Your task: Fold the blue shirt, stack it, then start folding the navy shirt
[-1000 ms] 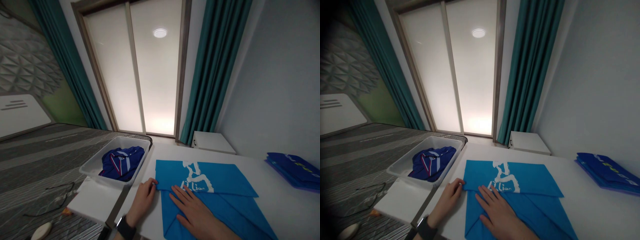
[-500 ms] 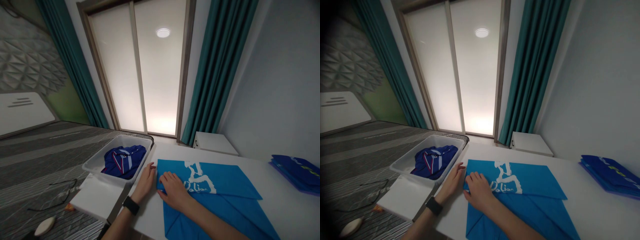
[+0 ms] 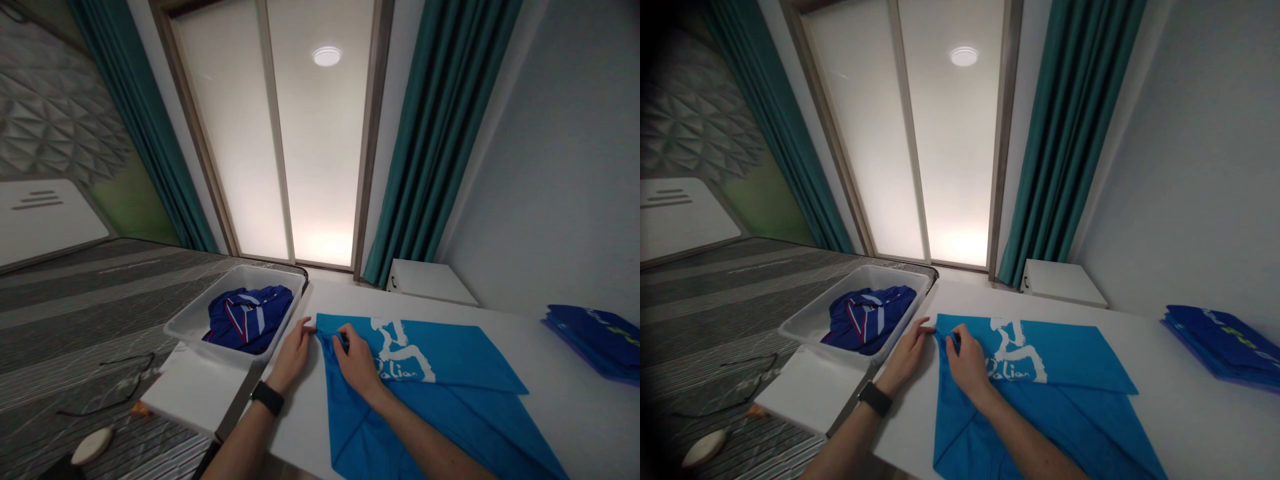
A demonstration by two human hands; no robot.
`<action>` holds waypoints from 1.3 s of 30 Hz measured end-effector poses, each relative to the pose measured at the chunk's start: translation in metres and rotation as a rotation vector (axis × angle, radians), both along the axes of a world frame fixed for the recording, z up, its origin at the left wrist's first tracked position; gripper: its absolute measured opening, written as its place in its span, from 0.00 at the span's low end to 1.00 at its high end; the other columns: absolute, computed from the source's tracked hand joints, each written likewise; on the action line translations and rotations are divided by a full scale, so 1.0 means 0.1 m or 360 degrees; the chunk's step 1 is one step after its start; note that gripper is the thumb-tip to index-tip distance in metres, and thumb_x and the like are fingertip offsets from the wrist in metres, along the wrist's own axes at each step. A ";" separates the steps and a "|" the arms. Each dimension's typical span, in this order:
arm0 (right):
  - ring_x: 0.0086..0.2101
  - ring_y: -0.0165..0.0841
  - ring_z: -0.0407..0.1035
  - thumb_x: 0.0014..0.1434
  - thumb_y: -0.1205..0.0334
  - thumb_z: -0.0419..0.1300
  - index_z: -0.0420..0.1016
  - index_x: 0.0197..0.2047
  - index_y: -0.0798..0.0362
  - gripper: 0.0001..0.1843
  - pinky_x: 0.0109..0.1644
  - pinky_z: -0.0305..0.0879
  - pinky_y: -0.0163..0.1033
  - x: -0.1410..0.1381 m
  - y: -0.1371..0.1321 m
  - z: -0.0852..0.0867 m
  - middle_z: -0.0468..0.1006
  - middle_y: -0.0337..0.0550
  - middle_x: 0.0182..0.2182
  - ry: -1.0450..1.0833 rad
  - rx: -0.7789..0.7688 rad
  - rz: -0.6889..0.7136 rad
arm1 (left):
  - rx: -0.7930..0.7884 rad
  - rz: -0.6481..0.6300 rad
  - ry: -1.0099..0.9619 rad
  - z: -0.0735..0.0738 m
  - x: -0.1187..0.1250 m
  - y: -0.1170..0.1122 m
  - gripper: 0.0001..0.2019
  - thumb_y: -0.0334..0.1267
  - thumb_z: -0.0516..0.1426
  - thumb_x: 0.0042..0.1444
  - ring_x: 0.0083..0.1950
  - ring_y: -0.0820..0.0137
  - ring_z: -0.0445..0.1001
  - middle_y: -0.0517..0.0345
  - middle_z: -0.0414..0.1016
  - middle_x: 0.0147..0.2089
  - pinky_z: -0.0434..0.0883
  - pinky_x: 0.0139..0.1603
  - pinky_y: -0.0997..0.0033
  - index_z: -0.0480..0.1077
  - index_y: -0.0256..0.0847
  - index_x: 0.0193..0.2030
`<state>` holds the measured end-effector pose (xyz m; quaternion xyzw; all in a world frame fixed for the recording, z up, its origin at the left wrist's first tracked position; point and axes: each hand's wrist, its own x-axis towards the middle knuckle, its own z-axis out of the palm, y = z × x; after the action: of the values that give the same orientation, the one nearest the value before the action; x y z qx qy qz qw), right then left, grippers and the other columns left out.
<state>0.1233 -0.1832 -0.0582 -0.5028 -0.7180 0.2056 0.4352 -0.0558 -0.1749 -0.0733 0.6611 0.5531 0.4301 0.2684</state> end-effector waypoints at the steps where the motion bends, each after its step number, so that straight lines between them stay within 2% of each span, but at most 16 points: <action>1: 0.29 0.35 0.70 0.64 0.57 0.49 0.65 0.36 0.50 0.09 0.33 0.62 0.37 0.01 0.02 0.00 0.74 0.38 0.28 0.0063 -0.0034 -0.0040 | 0.0000 0.0004 0.0002 0.00 0.00 0.00 0.18 0.38 0.45 0.64 0.51 0.64 0.75 0.49 0.79 0.48 0.66 0.56 0.60 0.61 0.40 0.59; 5: 0.29 0.35 0.70 0.64 0.54 0.49 0.65 0.35 0.50 0.11 0.34 0.63 0.37 0.02 0.04 -0.02 0.74 0.39 0.28 0.0146 -0.0034 -0.0081 | -0.0005 0.0012 0.0002 0.01 0.01 -0.01 0.17 0.37 0.46 0.64 0.51 0.64 0.76 0.50 0.79 0.48 0.67 0.56 0.60 0.62 0.40 0.58; 10: 0.35 0.36 0.72 0.64 0.57 0.50 0.67 0.38 0.50 0.08 0.39 0.64 0.38 -0.06 -0.02 -0.04 0.76 0.42 0.33 -0.0071 0.0119 0.0030 | 0.0023 0.0011 0.0015 0.01 0.02 0.01 0.17 0.37 0.47 0.63 0.49 0.63 0.76 0.50 0.80 0.47 0.68 0.55 0.61 0.66 0.40 0.56; 15: 0.36 0.37 0.72 0.65 0.57 0.50 0.68 0.40 0.49 0.08 0.39 0.63 0.37 -0.09 -0.02 0.01 0.77 0.42 0.34 -0.0174 0.0143 0.0059 | 0.0048 -0.0045 0.0064 -0.05 0.02 0.04 0.17 0.34 0.49 0.61 0.48 0.64 0.77 0.50 0.79 0.47 0.69 0.53 0.62 0.65 0.40 0.57; 19: 0.32 0.36 0.71 0.64 0.55 0.50 0.67 0.38 0.50 0.09 0.37 0.62 0.37 -0.04 0.07 0.08 0.75 0.40 0.30 -0.0076 0.0066 -0.0016 | 0.0125 -0.0030 0.0143 -0.09 0.03 0.08 0.14 0.32 0.52 0.58 0.47 0.64 0.77 0.51 0.79 0.44 0.69 0.50 0.64 0.67 0.41 0.50; 22: 0.31 0.35 0.70 0.64 0.55 0.49 0.66 0.36 0.50 0.10 0.37 0.62 0.37 0.01 0.11 0.10 0.73 0.39 0.29 0.0020 0.0053 -0.0037 | 0.0169 0.0006 0.0326 -0.09 0.05 0.13 0.10 0.31 0.53 0.57 0.46 0.64 0.76 0.52 0.78 0.43 0.68 0.50 0.65 0.71 0.42 0.45; 28: 0.30 0.35 0.69 0.63 0.55 0.49 0.64 0.38 0.50 0.09 0.36 0.64 0.39 0.08 0.08 0.02 0.72 0.39 0.29 0.0219 0.0037 -0.0057 | 0.0113 0.0115 0.0514 -0.05 0.08 0.35 0.07 0.32 0.53 0.59 0.41 0.64 0.74 0.53 0.78 0.37 0.67 0.43 0.67 0.74 0.41 0.37; 34: 0.30 0.35 0.70 0.64 0.56 0.48 0.66 0.45 0.53 0.12 0.35 0.66 0.39 0.12 0.07 -0.06 0.75 0.43 0.33 0.0364 0.0008 -0.0079 | 0.0131 0.0136 0.0571 -0.05 0.12 0.47 0.09 0.29 0.54 0.58 0.38 0.66 0.72 0.56 0.75 0.35 0.65 0.41 0.69 0.72 0.41 0.43; 39: 0.31 0.34 0.70 0.64 0.58 0.47 0.68 0.42 0.53 0.12 0.37 0.66 0.38 0.14 0.07 -0.08 0.76 0.44 0.35 0.0309 0.0019 -0.0047 | 0.0170 0.0074 0.0623 -0.02 0.12 0.45 0.10 0.28 0.54 0.57 0.39 0.67 0.71 0.56 0.73 0.37 0.65 0.42 0.70 0.73 0.42 0.43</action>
<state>0.1373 -0.1762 -0.0666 -0.4884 -0.6662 0.2427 0.5087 -0.0440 -0.1300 -0.0750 0.7325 0.5861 0.3282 0.1103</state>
